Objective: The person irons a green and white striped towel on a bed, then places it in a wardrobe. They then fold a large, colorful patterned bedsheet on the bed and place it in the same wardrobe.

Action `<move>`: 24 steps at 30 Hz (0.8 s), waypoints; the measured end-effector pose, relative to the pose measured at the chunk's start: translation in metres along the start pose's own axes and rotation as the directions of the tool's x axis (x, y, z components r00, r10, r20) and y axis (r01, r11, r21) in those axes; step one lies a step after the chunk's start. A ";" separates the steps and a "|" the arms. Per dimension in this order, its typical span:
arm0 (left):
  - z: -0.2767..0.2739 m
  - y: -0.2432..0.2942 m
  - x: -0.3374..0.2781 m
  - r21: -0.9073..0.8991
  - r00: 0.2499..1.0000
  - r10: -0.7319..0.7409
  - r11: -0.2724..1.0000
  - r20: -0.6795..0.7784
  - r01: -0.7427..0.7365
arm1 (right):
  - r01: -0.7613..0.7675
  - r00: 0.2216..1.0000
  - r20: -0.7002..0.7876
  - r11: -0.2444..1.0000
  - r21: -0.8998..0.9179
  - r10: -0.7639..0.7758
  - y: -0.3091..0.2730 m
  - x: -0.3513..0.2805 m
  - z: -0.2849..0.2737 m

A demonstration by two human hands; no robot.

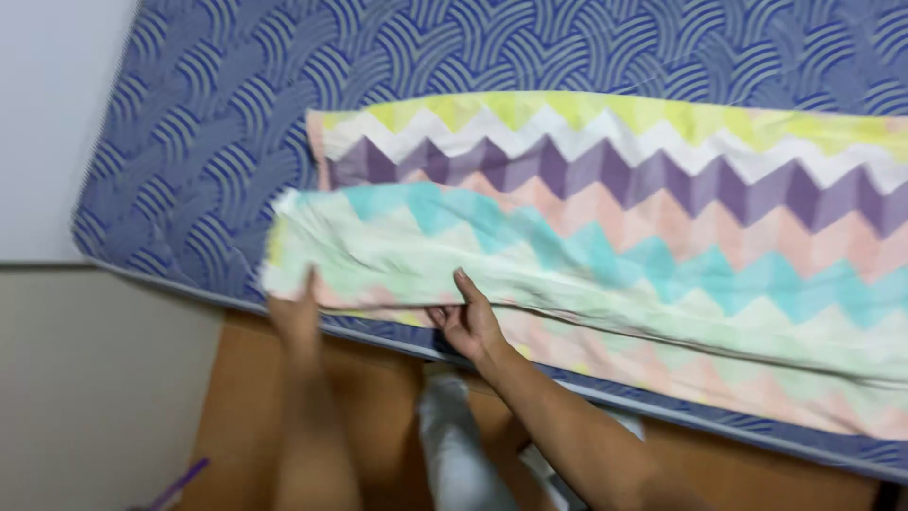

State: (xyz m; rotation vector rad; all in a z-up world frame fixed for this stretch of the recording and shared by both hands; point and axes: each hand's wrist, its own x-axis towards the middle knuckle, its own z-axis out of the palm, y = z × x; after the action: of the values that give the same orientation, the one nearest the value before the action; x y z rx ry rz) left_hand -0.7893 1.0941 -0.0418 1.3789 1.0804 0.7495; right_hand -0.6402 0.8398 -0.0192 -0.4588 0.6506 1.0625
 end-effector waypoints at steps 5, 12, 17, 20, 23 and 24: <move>-0.025 0.010 -0.040 0.639 0.946 0.114 0.712 0.302 -0.290 | 0.114 0.992 -0.052 0.993 0.007 -0.114 0.088 0.043 0.030; -0.041 0.048 -0.064 0.063 0.925 0.190 0.973 0.328 -0.222 | 0.271 0.941 -0.222 0.962 0.038 -0.257 0.114 0.008 0.129; -0.082 -0.027 -0.131 -0.405 0.878 -0.479 0.798 0.026 0.447 | 0.311 0.897 -0.286 0.941 -0.133 -0.337 0.168 -0.040 0.099; -0.111 -0.103 -0.157 -0.168 0.719 -0.692 0.702 0.065 0.692 | 0.251 0.873 -0.365 0.939 -0.234 -0.324 0.206 -0.014 0.004; -0.118 -0.103 -0.155 0.095 0.539 -0.784 0.589 0.307 0.803 | 0.068 0.818 -0.532 0.955 -0.289 -0.219 0.218 -0.018 -0.024; -0.121 -0.088 -0.152 0.098 0.536 -0.789 0.585 0.301 0.805 | 0.061 0.817 -0.536 0.956 -0.286 -0.213 0.224 -0.020 -0.034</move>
State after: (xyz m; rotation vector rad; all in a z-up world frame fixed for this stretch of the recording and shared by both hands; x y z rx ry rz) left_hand -0.9707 0.9925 -0.0890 0.7492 1.2559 -0.1403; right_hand -0.8584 0.9001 -0.0382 -1.0603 0.9890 0.8696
